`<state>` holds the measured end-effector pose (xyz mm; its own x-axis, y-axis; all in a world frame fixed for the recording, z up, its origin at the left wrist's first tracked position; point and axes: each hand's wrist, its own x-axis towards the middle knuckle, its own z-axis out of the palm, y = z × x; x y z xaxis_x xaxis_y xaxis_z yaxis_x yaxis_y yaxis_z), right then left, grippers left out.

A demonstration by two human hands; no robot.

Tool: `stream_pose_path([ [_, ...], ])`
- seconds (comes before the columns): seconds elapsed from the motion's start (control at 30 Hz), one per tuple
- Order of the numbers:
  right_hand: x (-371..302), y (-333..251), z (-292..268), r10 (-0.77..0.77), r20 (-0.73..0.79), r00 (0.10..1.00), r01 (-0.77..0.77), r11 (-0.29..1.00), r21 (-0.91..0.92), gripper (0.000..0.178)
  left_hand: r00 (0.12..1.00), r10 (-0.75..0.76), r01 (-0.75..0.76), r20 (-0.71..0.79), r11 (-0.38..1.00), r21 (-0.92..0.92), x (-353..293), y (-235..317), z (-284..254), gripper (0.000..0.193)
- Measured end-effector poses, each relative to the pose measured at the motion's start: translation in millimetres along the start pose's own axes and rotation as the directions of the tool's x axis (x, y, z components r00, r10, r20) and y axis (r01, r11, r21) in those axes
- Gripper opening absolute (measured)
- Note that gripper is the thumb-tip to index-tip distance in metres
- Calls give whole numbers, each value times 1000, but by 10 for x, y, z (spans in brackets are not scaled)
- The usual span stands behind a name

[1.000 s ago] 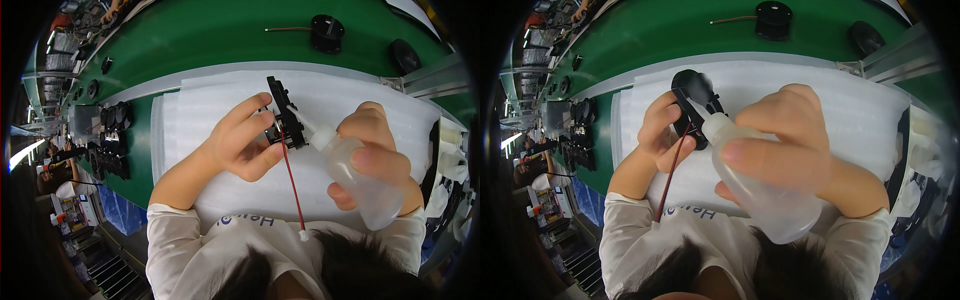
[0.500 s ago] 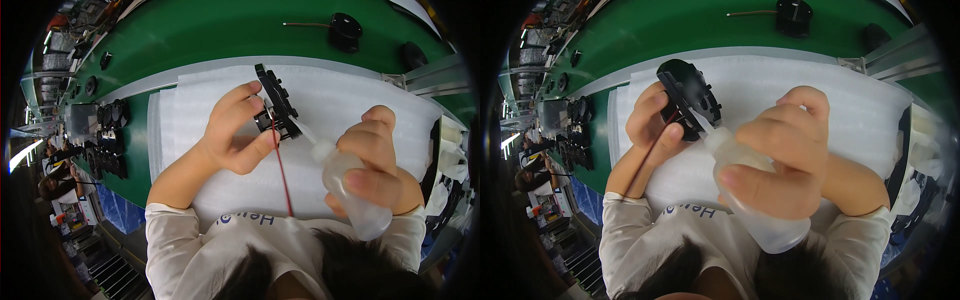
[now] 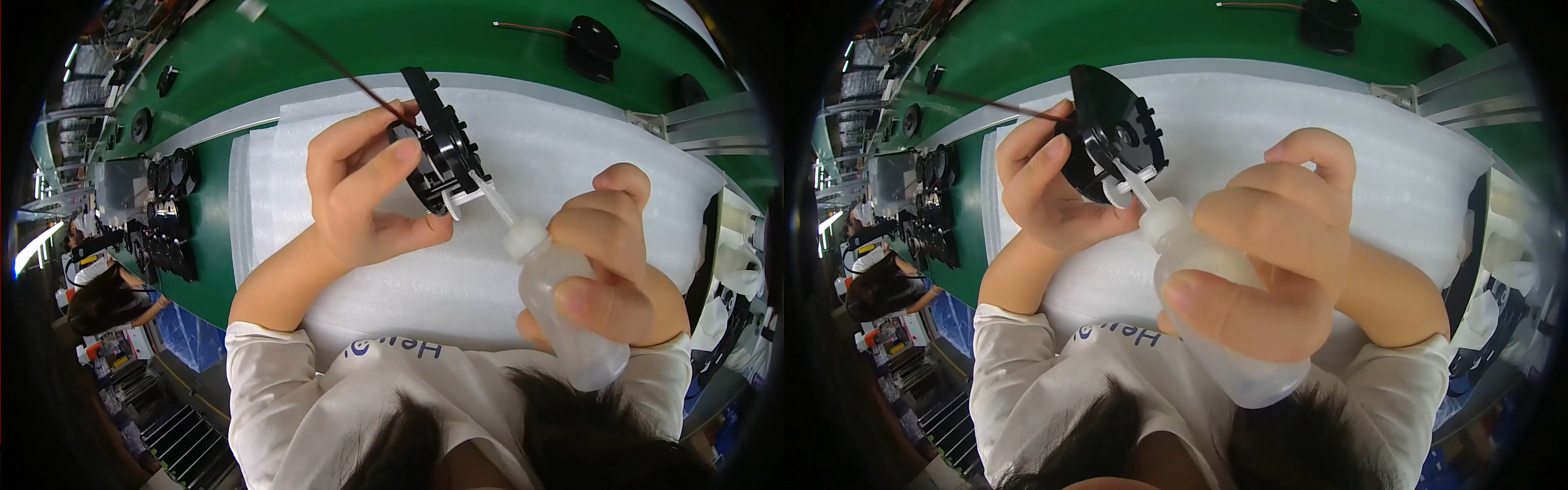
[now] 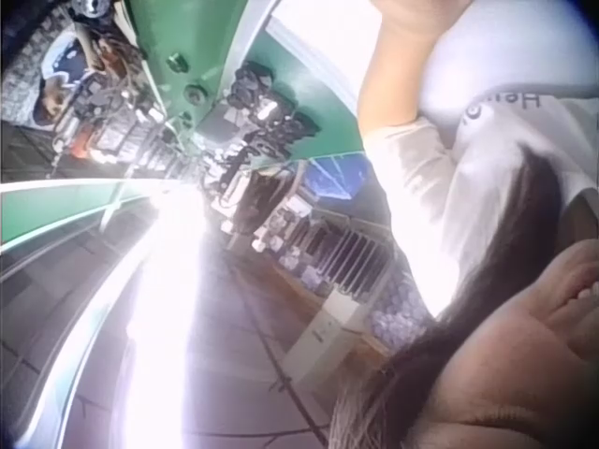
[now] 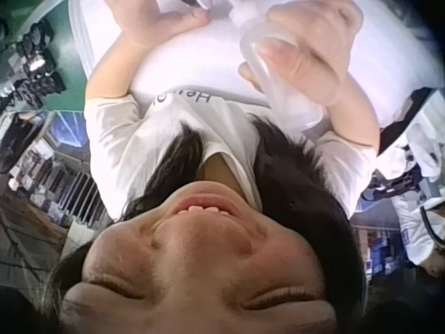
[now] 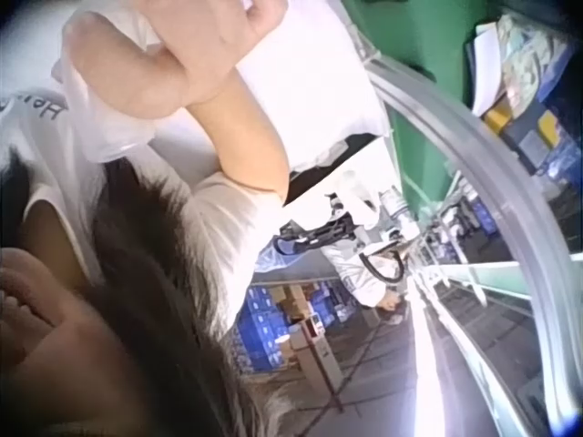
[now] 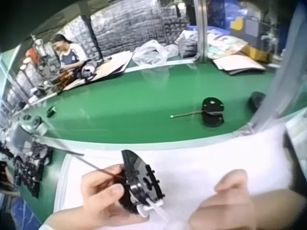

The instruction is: The person applies glue from a glue bottle to an electronic component, then assembles it onto a plastic housing on an assembly line.

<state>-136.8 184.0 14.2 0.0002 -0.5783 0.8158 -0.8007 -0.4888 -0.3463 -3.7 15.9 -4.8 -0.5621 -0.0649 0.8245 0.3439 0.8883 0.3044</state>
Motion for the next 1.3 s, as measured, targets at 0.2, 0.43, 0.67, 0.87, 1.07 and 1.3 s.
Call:
stream_pose_path([
  [0.2, -16, 17, 29, -47, -64, 997, 45, 999, -28, 43, 961, -271, 278, 59, 945, -173, -57, 1, 12, 67],
  [0.43, -2, 53, 24, -17, 42, 999, 20, 998, -63, 40, 899, -406, 437, 164, 833, -340, -76, 37, -25, 68],
  [0.67, -17, 81, 42, -74, 1, 997, 74, 990, -117, 37, 807, -542, 567, 234, 599, -566, -40, 108, 12, 62],
  [0.87, -14, 71, 49, -105, -16, 994, 102, 988, -117, 34, 520, -728, 677, 446, 33, -735, -58, 130, -27, 55],
  [1.07, -35, 58, 130, -94, -131, 987, 77, 988, -134, 31, 456, -706, 582, 543, -225, -781, 2, 121, -38, 50],
  [1.3, -30, 56, 99, -45, -91, 995, 36, 994, -107, 38, 396, -693, 653, 602, -249, -715, 49, 69, -59, 62],
])
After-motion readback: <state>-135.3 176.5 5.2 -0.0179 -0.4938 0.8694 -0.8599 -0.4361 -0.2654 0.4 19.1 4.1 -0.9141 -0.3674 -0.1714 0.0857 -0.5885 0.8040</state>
